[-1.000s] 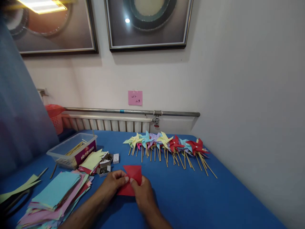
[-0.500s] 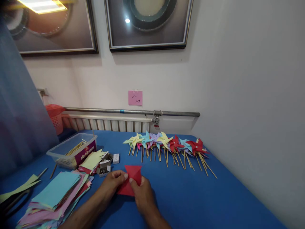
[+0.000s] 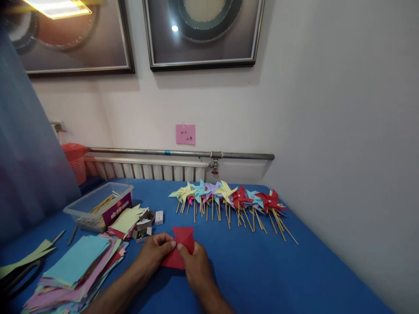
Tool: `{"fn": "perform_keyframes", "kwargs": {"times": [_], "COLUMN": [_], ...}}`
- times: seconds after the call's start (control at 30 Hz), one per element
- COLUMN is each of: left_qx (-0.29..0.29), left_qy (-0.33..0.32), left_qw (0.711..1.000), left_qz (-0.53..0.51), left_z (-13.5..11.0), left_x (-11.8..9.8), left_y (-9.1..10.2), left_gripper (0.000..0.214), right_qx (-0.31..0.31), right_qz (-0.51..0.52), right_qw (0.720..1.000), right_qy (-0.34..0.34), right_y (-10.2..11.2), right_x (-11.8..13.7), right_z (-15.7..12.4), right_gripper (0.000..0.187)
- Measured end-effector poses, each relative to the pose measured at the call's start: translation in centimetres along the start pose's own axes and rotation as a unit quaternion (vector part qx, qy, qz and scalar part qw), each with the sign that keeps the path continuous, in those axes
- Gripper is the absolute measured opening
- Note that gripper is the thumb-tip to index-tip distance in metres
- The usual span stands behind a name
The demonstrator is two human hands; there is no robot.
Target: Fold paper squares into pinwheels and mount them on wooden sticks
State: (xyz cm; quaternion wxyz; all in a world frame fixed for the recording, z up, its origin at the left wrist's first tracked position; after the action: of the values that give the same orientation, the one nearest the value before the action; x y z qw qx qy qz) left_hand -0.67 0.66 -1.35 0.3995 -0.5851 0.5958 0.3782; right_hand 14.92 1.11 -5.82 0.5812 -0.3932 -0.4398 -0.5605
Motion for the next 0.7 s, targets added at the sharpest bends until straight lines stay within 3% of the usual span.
{"fn": "perform_keyframes", "kwargs": {"times": [0.2,0.37,0.7], "left_qx": [-0.008,0.035,0.042], "left_qy": [0.002,-0.004,-0.005], "left_qw": [1.0,0.999,0.998], "left_qz": [-0.018,-0.041,-0.041], "left_z": [-0.05,-0.25,0.39], "left_x": [-0.13,-0.23,0.07], "left_y": [0.02,-0.12,0.11], "left_gripper": [0.039,0.036,0.034], "right_qx": [-0.024,-0.028,-0.019], "right_qz": [0.009,-0.01,0.017], "right_qw": [1.0,0.999,0.999], "right_qy": [-0.013,-0.014,-0.024], "right_y": [-0.08,0.13,0.1], "right_x": [0.01,-0.02,0.34], "right_z": [0.12,0.22,0.21], "right_gripper": [0.033,0.03,0.028]}}
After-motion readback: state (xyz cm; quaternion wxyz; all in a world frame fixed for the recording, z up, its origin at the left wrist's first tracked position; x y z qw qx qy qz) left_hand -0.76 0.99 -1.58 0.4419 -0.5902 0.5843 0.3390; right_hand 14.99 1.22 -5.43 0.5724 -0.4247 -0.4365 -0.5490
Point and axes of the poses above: each hand's wrist, its own z-axis towards the middle knuckle, its own y-axis out of the back of the hand, x = y × z, the point moved 1 cm from there along z, towards the middle knuckle, and after that the axes turned 15 degrees about y, right-handed, at the moved point
